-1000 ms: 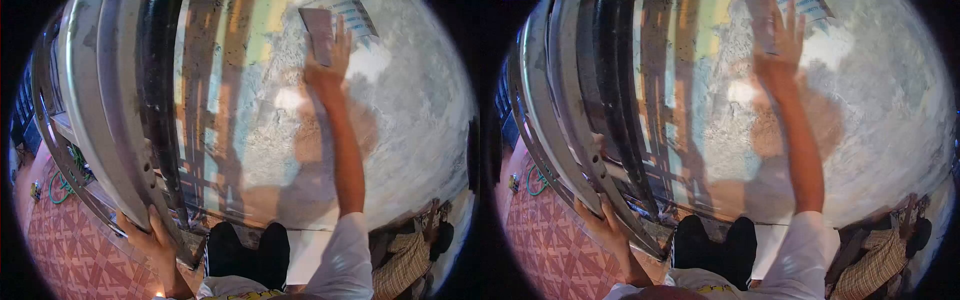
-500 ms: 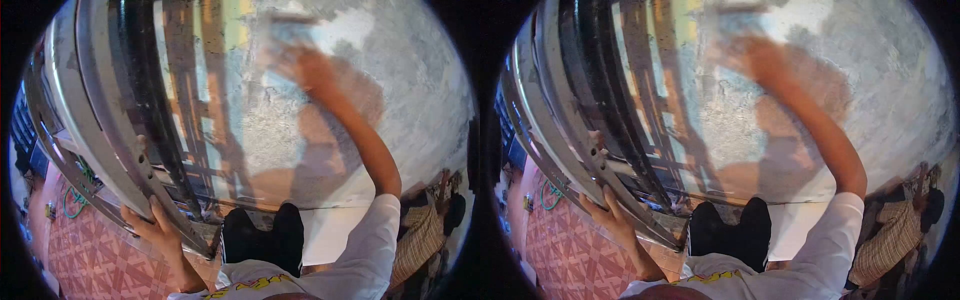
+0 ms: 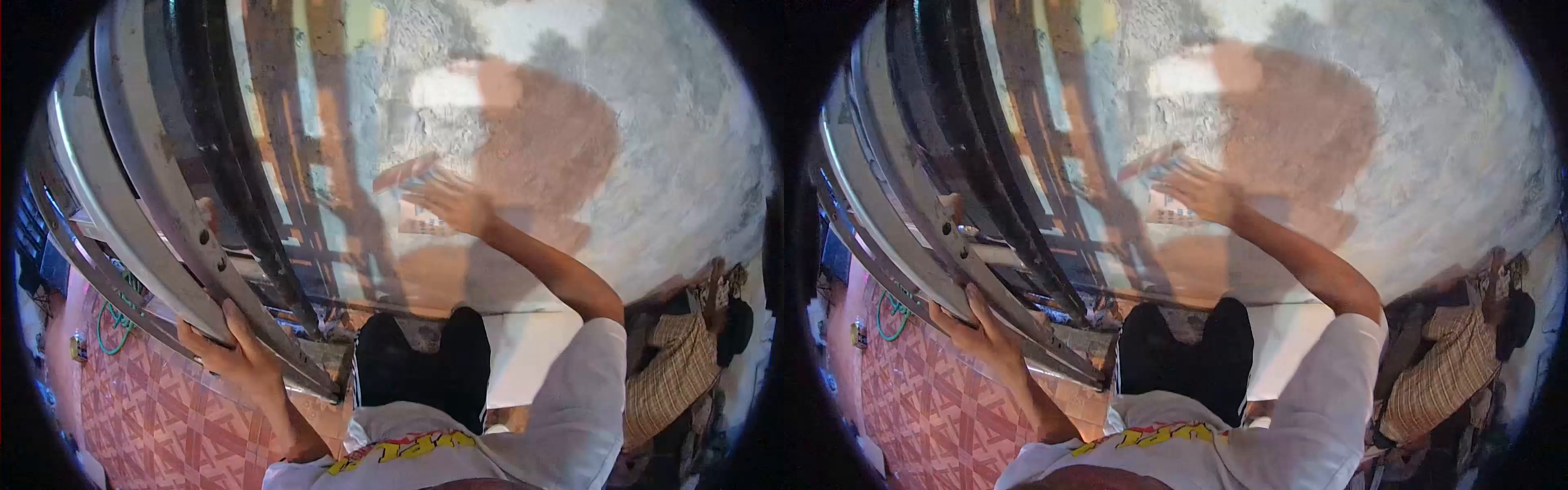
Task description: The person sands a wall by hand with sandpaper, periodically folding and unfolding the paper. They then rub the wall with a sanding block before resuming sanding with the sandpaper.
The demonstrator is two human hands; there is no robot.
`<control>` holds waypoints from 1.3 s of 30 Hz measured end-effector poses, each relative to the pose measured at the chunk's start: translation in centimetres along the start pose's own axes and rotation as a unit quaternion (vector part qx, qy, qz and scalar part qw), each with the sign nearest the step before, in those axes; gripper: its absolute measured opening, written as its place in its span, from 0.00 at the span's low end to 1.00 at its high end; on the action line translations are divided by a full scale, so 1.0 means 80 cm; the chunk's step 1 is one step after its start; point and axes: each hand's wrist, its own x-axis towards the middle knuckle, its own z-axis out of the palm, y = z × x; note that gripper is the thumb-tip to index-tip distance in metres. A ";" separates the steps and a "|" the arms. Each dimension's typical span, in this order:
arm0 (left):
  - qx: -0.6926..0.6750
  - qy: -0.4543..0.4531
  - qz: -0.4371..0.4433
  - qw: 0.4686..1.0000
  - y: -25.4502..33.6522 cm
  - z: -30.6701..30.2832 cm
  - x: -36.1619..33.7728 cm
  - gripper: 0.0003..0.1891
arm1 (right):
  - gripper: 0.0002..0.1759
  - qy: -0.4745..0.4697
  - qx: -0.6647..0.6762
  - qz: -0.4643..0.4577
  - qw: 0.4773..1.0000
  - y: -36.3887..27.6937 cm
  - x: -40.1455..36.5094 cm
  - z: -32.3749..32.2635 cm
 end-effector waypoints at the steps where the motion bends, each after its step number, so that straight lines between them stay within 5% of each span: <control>1: 0.001 0.007 0.003 1.000 0.002 -0.001 0.001 0.21 | 0.26 0.105 0.085 0.043 0.990 0.013 0.008 -0.023; 3: 0.002 -0.005 -0.033 0.999 0.009 -0.002 -0.001 0.20 | 0.26 -0.040 -0.067 0.251 0.965 0.081 0.027 -0.073; 5: -0.009 0.008 -0.036 0.999 0.005 0.003 -0.002 0.20 | 0.28 -0.055 -0.032 0.457 0.887 0.125 0.074 -0.180; 6: -0.019 0.014 -0.035 0.999 0.004 0.003 -0.003 0.20 | 0.28 -0.055 -0.029 0.455 0.888 0.133 0.084 -0.171; 8: -0.016 0.019 -0.044 0.999 0.004 0.004 -0.004 0.20 | 0.29 0.286 -0.255 0.399 0.833 0.142 0.112 -0.144; 10: -0.009 0.019 -0.051 0.998 0.007 0.001 -0.004 0.20 | 0.29 0.299 -0.074 0.366 0.878 0.091 0.135 -0.074; 11: 0.007 0.017 -0.038 0.999 0.009 0.002 -0.001 0.20 | 0.26 0.051 -0.155 0.324 0.932 0.059 0.139 -0.046; 12: 0.024 0.012 -0.028 0.999 0.011 0.001 -0.001 0.19 | 0.24 0.157 -0.009 0.233 0.960 0.021 0.145 -0.023; 13: 0.029 0.008 -0.036 0.999 0.010 0.000 -0.003 0.19 | 0.24 -0.034 -0.052 0.174 0.983 -0.020 0.132 -0.003; 14: 0.024 0.010 -0.040 0.999 0.008 -0.001 -0.003 0.19 | 0.24 -0.071 0.013 0.137 0.988 -0.058 0.123 0.054; 15: 0.019 0.016 -0.039 0.999 0.006 0.000 -0.003 0.19 | 0.25 -0.298 -0.039 0.017 0.954 -0.087 0.124 0.010; 17: 0.015 0.017 -0.023 0.999 0.000 -0.003 -0.003 0.19 | 0.26 -0.385 -0.032 -0.100 0.917 -0.092 0.116 0.052; 18: 0.022 0.020 0.018 0.999 -0.006 -0.002 -0.001 0.19 | 0.26 -0.376 -0.036 -0.100 0.920 -0.075 0.113 0.060; 20: 0.011 0.013 0.027 0.999 -0.005 -0.002 0.000 0.19 | 0.28 -0.035 0.020 0.039 0.998 -0.026 0.096 0.068; 22: 0.018 0.025 0.037 0.999 -0.007 0.003 0.004 0.20 | 0.28 0.084 -0.093 0.072 0.990 0.047 0.135 -0.050; 23: 0.025 0.027 0.039 0.999 -0.007 0.002 0.002 0.20 | 0.28 0.080 -0.275 0.127 0.950 0.085 0.145 -0.076; 24: 0.039 0.020 0.031 0.999 -0.006 0.001 0.000 0.20 | 0.28 0.142 -0.046 0.216 0.965 0.123 0.163 -0.094; 25: 0.046 0.024 0.028 0.998 -0.007 0.001 -0.001 0.20 | 0.27 0.048 -0.179 0.304 0.934 0.138 0.185 -0.151; 26: 0.062 0.031 0.037 0.997 -0.009 0.002 -0.001 0.20 | 0.35 0.226 -0.265 0.238 0.907 0.156 0.201 -0.163; 27: 0.075 0.039 0.048 0.995 -0.011 0.003 0.001 0.20 | 0.35 0.231 -0.261 0.235 0.907 0.150 0.213 -0.142; 29: 0.075 0.047 0.060 0.994 -0.008 0.003 0.001 0.20 | 0.27 0.086 -0.281 0.394 0.871 0.110 0.245 -0.076; 30: 0.069 0.039 0.050 0.996 -0.005 0.002 0.000 0.20 | 0.27 0.060 -0.194 0.321 0.925 0.056 0.250 -0.068; 31: 0.061 0.034 0.042 0.997 -0.004 0.002 0.001 0.21 | 0.23 0.144 0.074 0.317 0.935 0.019 0.244 0.038; 32: 0.065 0.034 0.043 0.996 -0.004 0.003 0.003 0.21 | 0.20 0.022 -0.052 0.072 0.996 -0.034 0.227 0.076; 33: 0.062 0.028 0.021 0.997 -0.004 0.001 0.002 0.21 | 0.21 -0.097 -0.110 0.006 0.989 -0.095 0.211 0.084; 34: 0.059 0.023 0.000 0.998 -0.003 -0.001 0.000 0.21 | 0.22 -0.075 -0.137 -0.116 0.981 -0.134 0.188 0.122; 37: 0.061 0.012 0.023 0.998 0.003 -0.004 0.003 0.21 | 0.22 -0.152 -0.135 -0.197 0.959 -0.121 0.151 0.113; 39: 0.049 0.009 0.029 0.998 -0.001 -0.002 0.003 0.21 | 0.17 -0.009 -0.099 -0.113 0.989 -0.092 0.154 0.116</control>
